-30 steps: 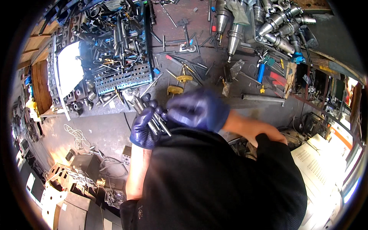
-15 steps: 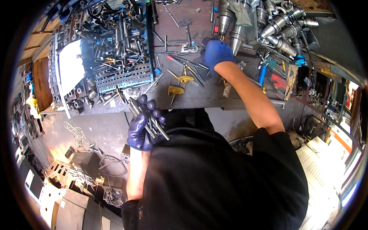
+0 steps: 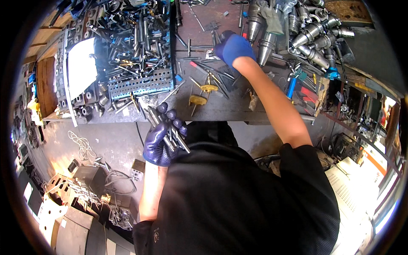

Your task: The person, wearing blue gloves, picks up a metal rod from a workbench cluttered with tools and parts, holds it in their hands, and then picks up several more metal rods to hold them together.

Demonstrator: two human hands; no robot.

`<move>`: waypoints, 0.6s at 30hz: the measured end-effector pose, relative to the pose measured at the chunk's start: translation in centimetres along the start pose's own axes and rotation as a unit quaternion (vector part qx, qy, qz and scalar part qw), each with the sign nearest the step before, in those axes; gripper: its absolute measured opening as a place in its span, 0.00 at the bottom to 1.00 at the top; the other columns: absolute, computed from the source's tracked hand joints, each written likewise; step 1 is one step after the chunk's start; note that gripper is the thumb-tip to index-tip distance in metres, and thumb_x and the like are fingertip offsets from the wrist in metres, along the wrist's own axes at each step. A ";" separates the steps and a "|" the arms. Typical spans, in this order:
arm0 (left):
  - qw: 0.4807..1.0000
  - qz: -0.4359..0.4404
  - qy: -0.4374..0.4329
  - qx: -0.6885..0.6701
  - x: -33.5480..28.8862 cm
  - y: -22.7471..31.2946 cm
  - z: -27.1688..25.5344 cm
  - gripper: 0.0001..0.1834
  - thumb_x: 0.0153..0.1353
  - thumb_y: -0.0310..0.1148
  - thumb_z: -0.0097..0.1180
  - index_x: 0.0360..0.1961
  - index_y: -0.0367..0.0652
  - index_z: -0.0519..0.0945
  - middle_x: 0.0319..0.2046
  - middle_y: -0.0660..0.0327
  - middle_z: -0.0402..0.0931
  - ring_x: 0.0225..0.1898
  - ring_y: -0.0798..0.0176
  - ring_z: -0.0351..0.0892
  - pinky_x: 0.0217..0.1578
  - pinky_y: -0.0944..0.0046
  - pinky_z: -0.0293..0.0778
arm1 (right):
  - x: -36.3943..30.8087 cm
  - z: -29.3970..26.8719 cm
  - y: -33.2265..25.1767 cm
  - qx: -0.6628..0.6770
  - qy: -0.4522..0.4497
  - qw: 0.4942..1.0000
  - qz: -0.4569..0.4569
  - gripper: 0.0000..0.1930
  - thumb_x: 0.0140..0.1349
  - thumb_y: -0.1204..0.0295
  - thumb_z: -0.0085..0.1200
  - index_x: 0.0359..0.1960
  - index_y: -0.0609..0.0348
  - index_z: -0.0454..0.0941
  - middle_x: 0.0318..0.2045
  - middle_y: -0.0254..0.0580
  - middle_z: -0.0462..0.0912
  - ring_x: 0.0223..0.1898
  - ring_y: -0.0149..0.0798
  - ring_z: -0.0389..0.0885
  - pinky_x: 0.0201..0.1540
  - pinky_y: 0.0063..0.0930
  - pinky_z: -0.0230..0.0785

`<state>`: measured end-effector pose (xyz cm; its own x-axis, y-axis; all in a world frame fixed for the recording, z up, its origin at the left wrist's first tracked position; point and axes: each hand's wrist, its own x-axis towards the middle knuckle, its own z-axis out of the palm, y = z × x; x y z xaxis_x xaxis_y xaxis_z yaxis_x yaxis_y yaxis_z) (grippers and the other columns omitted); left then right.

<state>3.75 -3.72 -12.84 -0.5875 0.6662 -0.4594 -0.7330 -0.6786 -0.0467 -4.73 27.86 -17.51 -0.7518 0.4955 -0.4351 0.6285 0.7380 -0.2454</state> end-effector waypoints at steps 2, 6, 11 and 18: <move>1.000 -0.006 0.004 0.010 0.0 0.0 0.2 0.25 0.64 0.23 0.54 0.63 0.45 0.69 0.50 0.54 0.71 0.51 0.54 0.75 0.55 0.50 0.77 | 1.0 0.2 -0.3 -0.015 -0.012 1.000 -0.002 0.23 0.56 0.56 0.55 0.48 0.57 0.83 0.47 0.59 0.83 0.50 0.59 0.82 0.54 0.46 0.74; 1.000 0.016 -0.011 0.011 -0.4 0.0 0.2 0.26 0.64 0.23 0.56 0.63 0.46 0.69 0.50 0.55 0.72 0.50 0.54 0.75 0.54 0.50 0.78 | 1.2 -0.6 -2.4 -0.048 -0.037 0.998 -0.023 0.25 0.59 0.52 0.52 0.46 0.60 0.83 0.48 0.60 0.82 0.50 0.59 0.82 0.54 0.45 0.74; 1.000 0.022 -0.002 0.017 -0.5 0.3 0.1 0.26 0.63 0.23 0.56 0.63 0.46 0.69 0.50 0.55 0.71 0.50 0.54 0.75 0.53 0.50 0.78 | 2.8 -1.0 -3.4 -0.029 -0.030 0.999 -0.008 0.31 0.58 0.43 0.53 0.47 0.60 0.84 0.49 0.59 0.82 0.51 0.58 0.81 0.55 0.44 0.73; 1.000 0.024 0.007 0.002 -0.5 0.3 0.2 0.26 0.64 0.23 0.55 0.64 0.46 0.68 0.50 0.56 0.71 0.50 0.53 0.75 0.52 0.51 0.79 | 3.7 -1.5 -4.6 -0.071 -0.038 0.996 -0.034 0.21 0.58 0.56 0.54 0.44 0.57 0.86 0.47 0.54 0.84 0.49 0.53 0.84 0.53 0.43 0.75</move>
<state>3.77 -4.25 -12.45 -0.6180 0.6279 -0.4730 -0.7050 -0.7089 -0.0201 -10.67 26.97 -16.72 -0.7706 0.4112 -0.4870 0.5386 0.8286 -0.1527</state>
